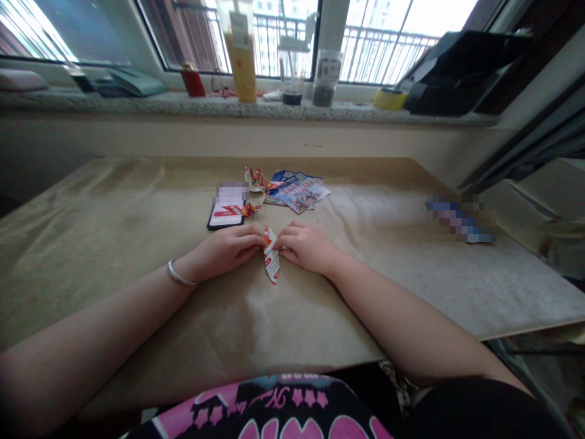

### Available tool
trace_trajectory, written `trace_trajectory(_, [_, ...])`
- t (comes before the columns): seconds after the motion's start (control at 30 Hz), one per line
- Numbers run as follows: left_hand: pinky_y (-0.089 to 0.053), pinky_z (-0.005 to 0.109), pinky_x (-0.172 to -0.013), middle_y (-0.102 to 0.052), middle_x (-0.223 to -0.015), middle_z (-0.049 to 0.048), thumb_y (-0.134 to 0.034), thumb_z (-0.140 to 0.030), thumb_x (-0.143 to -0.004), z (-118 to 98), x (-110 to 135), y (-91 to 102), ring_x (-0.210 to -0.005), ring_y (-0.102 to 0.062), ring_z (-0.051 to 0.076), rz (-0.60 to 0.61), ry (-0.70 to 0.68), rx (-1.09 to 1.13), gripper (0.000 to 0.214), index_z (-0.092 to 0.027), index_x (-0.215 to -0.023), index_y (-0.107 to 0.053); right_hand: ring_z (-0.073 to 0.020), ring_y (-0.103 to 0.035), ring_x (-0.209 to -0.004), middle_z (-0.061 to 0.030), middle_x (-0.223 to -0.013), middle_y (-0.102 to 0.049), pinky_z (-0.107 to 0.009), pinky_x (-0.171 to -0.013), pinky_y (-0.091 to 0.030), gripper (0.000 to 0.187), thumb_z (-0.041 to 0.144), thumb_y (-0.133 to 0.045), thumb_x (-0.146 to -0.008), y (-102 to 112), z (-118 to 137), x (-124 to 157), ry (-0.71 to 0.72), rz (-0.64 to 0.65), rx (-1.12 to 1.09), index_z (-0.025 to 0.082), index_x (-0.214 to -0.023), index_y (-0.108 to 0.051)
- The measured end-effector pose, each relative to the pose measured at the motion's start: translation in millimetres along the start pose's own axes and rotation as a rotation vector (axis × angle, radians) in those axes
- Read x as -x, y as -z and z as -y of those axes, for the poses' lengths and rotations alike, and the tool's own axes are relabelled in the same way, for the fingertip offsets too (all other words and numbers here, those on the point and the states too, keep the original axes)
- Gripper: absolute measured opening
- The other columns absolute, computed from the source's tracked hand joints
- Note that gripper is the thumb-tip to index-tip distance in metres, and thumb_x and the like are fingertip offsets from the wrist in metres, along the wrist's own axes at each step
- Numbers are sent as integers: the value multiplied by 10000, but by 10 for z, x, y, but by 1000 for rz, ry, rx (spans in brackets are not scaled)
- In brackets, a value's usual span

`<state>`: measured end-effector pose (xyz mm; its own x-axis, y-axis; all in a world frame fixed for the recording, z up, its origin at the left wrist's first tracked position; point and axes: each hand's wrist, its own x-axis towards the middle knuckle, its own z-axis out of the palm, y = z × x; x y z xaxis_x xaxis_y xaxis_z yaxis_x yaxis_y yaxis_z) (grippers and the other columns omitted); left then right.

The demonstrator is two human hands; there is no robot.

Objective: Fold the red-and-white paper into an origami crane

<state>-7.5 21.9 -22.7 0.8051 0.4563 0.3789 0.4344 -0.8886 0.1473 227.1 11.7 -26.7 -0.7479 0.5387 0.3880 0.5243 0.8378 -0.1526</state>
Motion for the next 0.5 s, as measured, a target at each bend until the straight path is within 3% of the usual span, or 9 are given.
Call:
trace_trajectory(0.37, [-446, 340, -852, -669, -993, 53, -471, -211, -896, 9, -16, 27, -940, -587, 179, 3, -43, -92, 219, -212, -987, -670, -183, -541, -922, -45, -964, -679, -313, -756, -389, 241, 290, -420, -941, 96, 37, -33, 165, 69, 314, 223, -964, -650])
trace_trajectory(0.5, [-449, 329, -824, -668, -994, 49, -470, -214, -895, -12, -22, 23, -905, -586, 175, -8, -40, -129, 215, -214, -978, -668, -172, -554, -899, -44, -936, -682, -296, -708, -381, 240, 289, -414, -943, 97, 62, -26, 150, 80, 337, 214, -941, -643])
